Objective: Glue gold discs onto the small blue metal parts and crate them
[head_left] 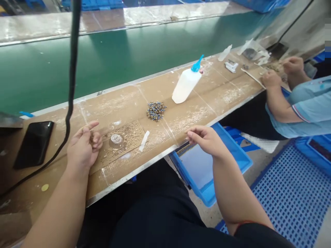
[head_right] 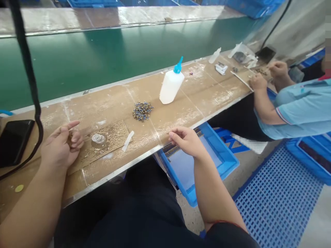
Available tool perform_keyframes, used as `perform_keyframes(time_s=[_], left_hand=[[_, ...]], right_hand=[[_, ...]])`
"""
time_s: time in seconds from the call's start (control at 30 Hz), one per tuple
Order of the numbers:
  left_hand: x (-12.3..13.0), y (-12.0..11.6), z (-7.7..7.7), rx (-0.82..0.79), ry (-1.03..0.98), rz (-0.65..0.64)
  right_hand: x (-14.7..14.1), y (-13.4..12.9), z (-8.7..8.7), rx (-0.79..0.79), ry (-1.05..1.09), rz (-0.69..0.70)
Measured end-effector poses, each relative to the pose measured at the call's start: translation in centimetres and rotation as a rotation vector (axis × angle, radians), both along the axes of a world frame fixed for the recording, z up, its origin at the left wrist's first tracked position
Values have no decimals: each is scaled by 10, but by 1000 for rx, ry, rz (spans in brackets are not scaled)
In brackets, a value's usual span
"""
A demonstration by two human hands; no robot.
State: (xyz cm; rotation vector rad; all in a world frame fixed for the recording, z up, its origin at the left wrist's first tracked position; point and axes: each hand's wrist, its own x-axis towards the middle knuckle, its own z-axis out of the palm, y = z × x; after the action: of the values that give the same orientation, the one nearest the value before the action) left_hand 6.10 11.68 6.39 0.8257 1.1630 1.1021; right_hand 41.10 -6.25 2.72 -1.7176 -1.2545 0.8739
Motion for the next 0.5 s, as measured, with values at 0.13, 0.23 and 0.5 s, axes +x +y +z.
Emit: perform_keyframes(time_s=[0.13,0.23,0.5], left_hand=[[-8,1,-6,-30,-11,-65],[-14,4,-12,-47,-31,-67],[-25,5,-18,-83,-131,-125]], right_hand=[[-29,66,-5,171,-339,-59],[-48,116,-7,217,-566,44],[-52,201,-3,45,-954,315]])
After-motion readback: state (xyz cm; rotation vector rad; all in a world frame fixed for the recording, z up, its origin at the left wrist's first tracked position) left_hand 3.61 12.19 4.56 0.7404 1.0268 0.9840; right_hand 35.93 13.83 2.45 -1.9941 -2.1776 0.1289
